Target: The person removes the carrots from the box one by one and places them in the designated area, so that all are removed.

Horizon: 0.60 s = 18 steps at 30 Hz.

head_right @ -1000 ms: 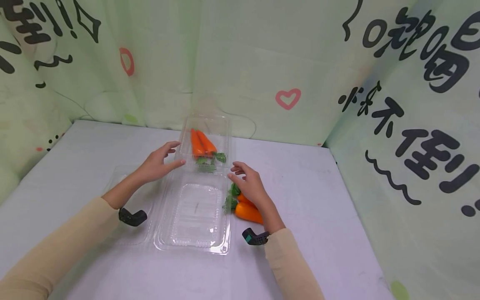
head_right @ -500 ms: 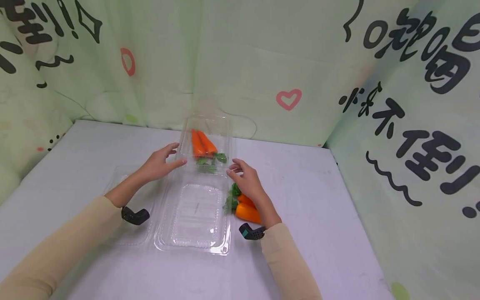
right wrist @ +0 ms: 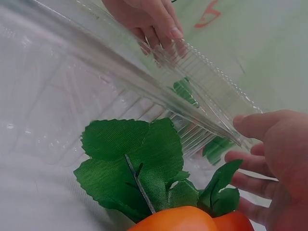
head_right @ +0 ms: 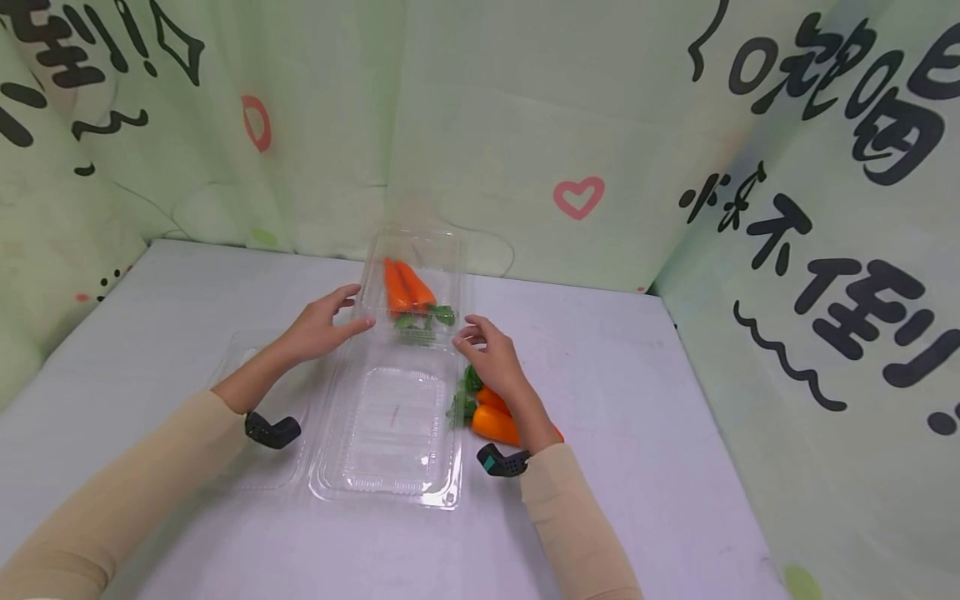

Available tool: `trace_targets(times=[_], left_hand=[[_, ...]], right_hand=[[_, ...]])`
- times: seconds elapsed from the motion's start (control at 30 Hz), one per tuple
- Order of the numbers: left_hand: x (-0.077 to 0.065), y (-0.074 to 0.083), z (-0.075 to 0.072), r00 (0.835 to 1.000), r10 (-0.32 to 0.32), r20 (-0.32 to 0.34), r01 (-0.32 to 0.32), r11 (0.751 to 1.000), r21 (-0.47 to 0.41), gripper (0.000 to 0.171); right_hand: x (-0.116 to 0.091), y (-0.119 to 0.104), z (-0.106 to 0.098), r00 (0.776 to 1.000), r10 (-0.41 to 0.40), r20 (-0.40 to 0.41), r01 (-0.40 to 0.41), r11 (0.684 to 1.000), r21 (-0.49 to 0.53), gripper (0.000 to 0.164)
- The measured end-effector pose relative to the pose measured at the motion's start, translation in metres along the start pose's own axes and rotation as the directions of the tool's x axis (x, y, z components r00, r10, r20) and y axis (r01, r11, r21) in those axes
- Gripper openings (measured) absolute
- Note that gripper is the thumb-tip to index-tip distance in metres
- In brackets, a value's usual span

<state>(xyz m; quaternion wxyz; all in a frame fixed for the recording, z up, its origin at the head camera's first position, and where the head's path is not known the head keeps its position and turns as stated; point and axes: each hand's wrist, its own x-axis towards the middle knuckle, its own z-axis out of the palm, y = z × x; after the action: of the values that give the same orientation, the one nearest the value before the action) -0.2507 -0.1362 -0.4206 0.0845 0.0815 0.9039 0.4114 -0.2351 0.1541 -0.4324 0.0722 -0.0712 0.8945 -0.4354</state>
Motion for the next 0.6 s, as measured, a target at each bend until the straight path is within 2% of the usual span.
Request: trace_targets(times=[0.3,0.6], left_hand=[[0.0001,0.0012,-0.0003,1.000,0.025,0.000,-0.025,1.000,-0.012,0.077],[-0.0006,0.0018,-0.0004,0.996,0.089,-0.003,-0.089,0.996,0.002,0.073]], right_hand=[[0.0013,0.0011,0.0005,1.000,-0.016,-0.019,0.017,0.998,0.066,0.050],[0.0044,0.0005,0.0018,0.999,0.007,-0.036,0.000,0.985,0.173,0.046]])
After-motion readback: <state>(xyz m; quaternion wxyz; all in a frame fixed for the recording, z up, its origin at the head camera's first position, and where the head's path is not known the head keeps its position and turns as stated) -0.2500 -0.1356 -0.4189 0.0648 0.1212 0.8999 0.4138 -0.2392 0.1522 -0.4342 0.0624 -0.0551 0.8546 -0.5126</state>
